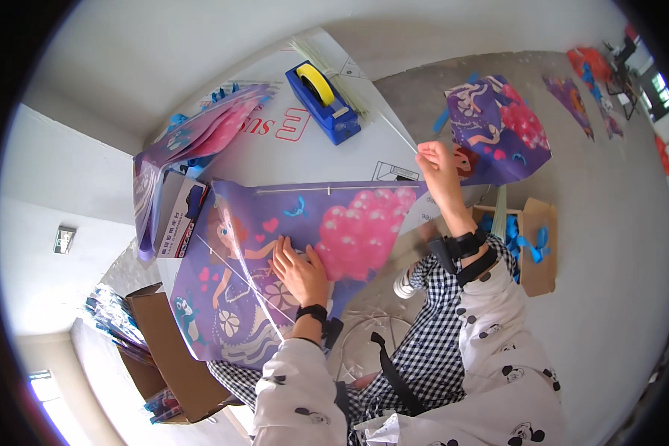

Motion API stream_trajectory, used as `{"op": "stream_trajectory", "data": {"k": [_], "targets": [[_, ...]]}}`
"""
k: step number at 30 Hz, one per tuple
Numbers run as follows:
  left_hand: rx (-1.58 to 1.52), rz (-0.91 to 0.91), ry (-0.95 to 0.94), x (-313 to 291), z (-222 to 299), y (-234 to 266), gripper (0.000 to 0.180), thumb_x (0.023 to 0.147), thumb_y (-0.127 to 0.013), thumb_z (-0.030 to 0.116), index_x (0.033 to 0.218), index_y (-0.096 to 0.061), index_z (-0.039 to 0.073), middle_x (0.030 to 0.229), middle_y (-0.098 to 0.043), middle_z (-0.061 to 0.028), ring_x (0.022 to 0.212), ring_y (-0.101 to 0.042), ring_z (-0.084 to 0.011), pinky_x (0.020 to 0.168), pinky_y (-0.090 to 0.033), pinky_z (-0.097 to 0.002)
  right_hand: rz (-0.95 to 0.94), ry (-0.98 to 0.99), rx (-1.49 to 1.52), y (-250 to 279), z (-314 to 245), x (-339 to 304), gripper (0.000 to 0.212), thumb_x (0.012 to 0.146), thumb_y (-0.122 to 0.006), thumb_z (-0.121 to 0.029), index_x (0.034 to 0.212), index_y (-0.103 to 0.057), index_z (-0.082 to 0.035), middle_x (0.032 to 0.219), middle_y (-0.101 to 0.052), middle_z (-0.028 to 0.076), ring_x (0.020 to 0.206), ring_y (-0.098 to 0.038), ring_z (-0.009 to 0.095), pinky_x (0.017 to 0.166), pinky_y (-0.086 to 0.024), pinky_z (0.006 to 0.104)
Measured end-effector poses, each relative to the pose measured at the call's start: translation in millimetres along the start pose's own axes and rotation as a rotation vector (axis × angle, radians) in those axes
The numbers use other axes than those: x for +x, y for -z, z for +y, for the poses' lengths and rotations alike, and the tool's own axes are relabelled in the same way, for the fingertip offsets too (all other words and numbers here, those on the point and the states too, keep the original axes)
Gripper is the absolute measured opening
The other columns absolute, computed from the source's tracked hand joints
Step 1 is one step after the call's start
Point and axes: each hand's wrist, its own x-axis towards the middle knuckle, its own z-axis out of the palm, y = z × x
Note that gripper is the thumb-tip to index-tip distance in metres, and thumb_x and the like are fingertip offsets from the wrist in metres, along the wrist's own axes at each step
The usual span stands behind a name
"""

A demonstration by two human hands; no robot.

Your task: Assembling a colorful kite by attaching sticks, strings, and tape.

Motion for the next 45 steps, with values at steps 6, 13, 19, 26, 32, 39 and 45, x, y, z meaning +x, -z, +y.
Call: {"op": "stream_trajectory", "data": {"k": [6,13,19,26,32,39,45], "targets": [[0.086,-0.011,0.039,3.7,4.9,2.0,0.044,0.088,-0.057,0.022,0.124,-0.047,0.000,0.131,-0.047,-0.0127,0.128,-0.041,-0.0284,0.109,-0.029,-0.0496,-0.089,0.238,-0.093,-45.0,-39.5,32.7,0.031,0.093,-0.059,-0.020,0.115,-0.057,0.000,0.114,-0.061,0.016,0.107,-0.059,0.027,0.090,-0.047,0.0376],[0.009,-0.031,0.061,4.9,5.3,9.1,0.044,0.087,-0.058,0.022,0.123,-0.047,-0.001,0.132,-0.047,-0.0145,0.126,-0.041,-0.0317,0.109,-0.028,-0.0499,-0.417,-0.229,-0.244,-101.3,-55.1,135.2,0.033,0.091,-0.063,-0.032,0.102,-0.063,-0.001,0.101,-0.068,0.008,0.102,-0.060,0.017,0.093,-0.043,0.0377],[-0.014,-0.046,0.086,7.1,2.0,11.1,0.046,0.086,-0.059,0.024,0.123,-0.048,-0.002,0.132,-0.047,-0.0139,0.127,-0.041,-0.0304,0.110,-0.027,-0.0501,-0.409,-0.511,0.073,-109.4,-69.4,137.3,0.022,0.086,-0.069,-0.025,0.095,-0.064,-0.006,0.090,-0.065,0.005,0.093,-0.060,0.018,0.088,-0.043,0.0439],[-0.062,-0.044,0.092,8.6,1.4,10.5,0.046,0.086,-0.059,0.023,0.123,-0.048,-0.002,0.132,-0.047,-0.0136,0.128,-0.041,-0.0297,0.111,-0.025,-0.0513,-0.355,-0.527,0.355,-108.2,-63.8,129.8,0.029,0.085,-0.069,-0.018,0.103,-0.061,0.003,0.100,-0.060,0.009,0.086,-0.062,0.024,0.087,-0.043,0.0535],[-0.014,-0.034,0.085,7.5,-4.8,12.8,0.045,0.086,-0.058,0.023,0.123,-0.048,-0.002,0.131,-0.047,-0.0139,0.128,-0.041,-0.0298,0.111,-0.026,-0.0515,-0.229,-0.430,0.356,-104.1,-56.5,90.4,0.015,0.087,-0.068,-0.013,0.095,-0.062,-0.002,0.094,-0.061,0.005,0.091,-0.059,0.017,0.091,-0.047,0.0423],[-0.046,-0.023,0.039,7.1,17.1,1.9,0.045,0.086,-0.058,0.022,0.122,-0.048,-0.002,0.130,-0.048,-0.0144,0.126,-0.042,-0.0305,0.110,-0.028,-0.0511,-0.271,-0.405,0.483,-84.5,24.0,94.4,0.014,0.086,-0.069,-0.010,0.093,-0.063,0.001,0.096,-0.064,0.007,0.090,-0.061,0.017,0.089,-0.049,0.0315],[0.013,0.017,0.020,6.4,-0.9,10.0,0.045,0.087,-0.058,0.023,0.123,-0.048,-0.002,0.130,-0.048,-0.0146,0.125,-0.043,-0.0315,0.108,-0.029,-0.0499,-0.452,-0.201,0.160,-31.2,-53.9,44.6,0.018,0.093,-0.062,-0.017,0.103,-0.059,-0.003,0.100,-0.064,0.006,0.091,-0.061,0.013,0.081,-0.049,0.0275]]}}
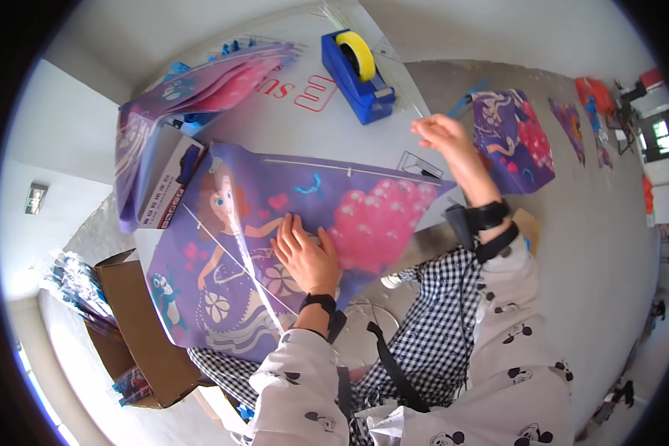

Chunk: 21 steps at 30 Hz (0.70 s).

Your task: Assembling a colorful kite by attaching sticks, strings, and tape.

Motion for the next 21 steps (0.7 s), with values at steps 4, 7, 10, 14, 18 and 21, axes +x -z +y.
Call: {"op": "stream_trajectory", "data": {"k": [4,7,10,14,18,21], "targets": [[0.014,-0.032,0.030,-0.1,3.4,-3.0,0.045,0.087,-0.057,0.026,0.124,-0.049,0.000,0.132,-0.047,-0.0118,0.129,-0.040,-0.0282,0.110,-0.028,-0.0512,-0.125,0.034,-0.218,57.2,-8.3,-36.6,0.004,0.093,-0.057,-0.009,0.096,-0.055,-0.006,0.088,-0.058,0.000,0.081,-0.055,0.008,0.069,-0.043,0.0225],[0.033,-0.043,0.022,-2.5,3.9,-8.5,0.046,0.088,-0.057,0.026,0.124,-0.048,0.000,0.132,-0.047,-0.0115,0.129,-0.040,-0.0275,0.110,-0.028,-0.0512,-0.175,0.040,-0.465,65.7,19.6,-56.7,0.006,0.091,-0.055,-0.001,0.096,-0.054,-0.004,0.079,-0.054,-0.002,0.074,-0.052,0.007,0.065,-0.042,0.0234],[0.024,-0.040,0.021,-0.9,4.6,-5.8,0.045,0.088,-0.056,0.026,0.125,-0.048,0.000,0.133,-0.047,-0.0116,0.130,-0.040,-0.0274,0.110,-0.027,-0.0510,-0.129,-0.076,-0.599,59.9,28.3,-66.4,0.006,0.090,-0.058,-0.002,0.095,-0.054,-0.002,0.074,-0.057,0.000,0.070,-0.053,0.009,0.065,-0.043,0.0244],[0.024,-0.040,0.014,-2.1,4.8,-7.0,0.045,0.088,-0.056,0.025,0.125,-0.047,0.000,0.133,-0.046,-0.0116,0.130,-0.040,-0.0273,0.111,-0.026,-0.0509,-0.061,-0.038,-0.575,46.8,37.3,-65.6,0.022,0.088,-0.061,-0.003,0.106,-0.048,-0.001,0.074,-0.061,0.005,0.069,-0.058,0.013,0.065,-0.045,0.0273],[0.029,-0.039,0.011,-3.5,2.8,-8.7,0.046,0.088,-0.056,0.025,0.125,-0.047,0.000,0.133,-0.046,-0.0116,0.130,-0.040,-0.0272,0.110,-0.026,-0.0509,-0.038,-0.037,-0.606,45.5,51.5,-58.0,0.035,0.087,-0.063,-0.003,0.114,-0.040,-0.001,0.076,-0.063,0.008,0.072,-0.062,0.015,0.066,-0.047,0.0290],[0.034,-0.039,0.014,-3.5,3.8,-8.8,0.046,0.088,-0.056,0.026,0.125,-0.048,0.000,0.133,-0.047,-0.0114,0.130,-0.040,-0.0270,0.110,-0.027,-0.0506,-0.007,-0.053,-0.600,47.4,61.4,-56.0,0.032,0.087,-0.063,-0.002,0.109,-0.041,-0.001,0.077,-0.062,0.009,0.073,-0.062,0.015,0.067,-0.048,0.0286]]}}
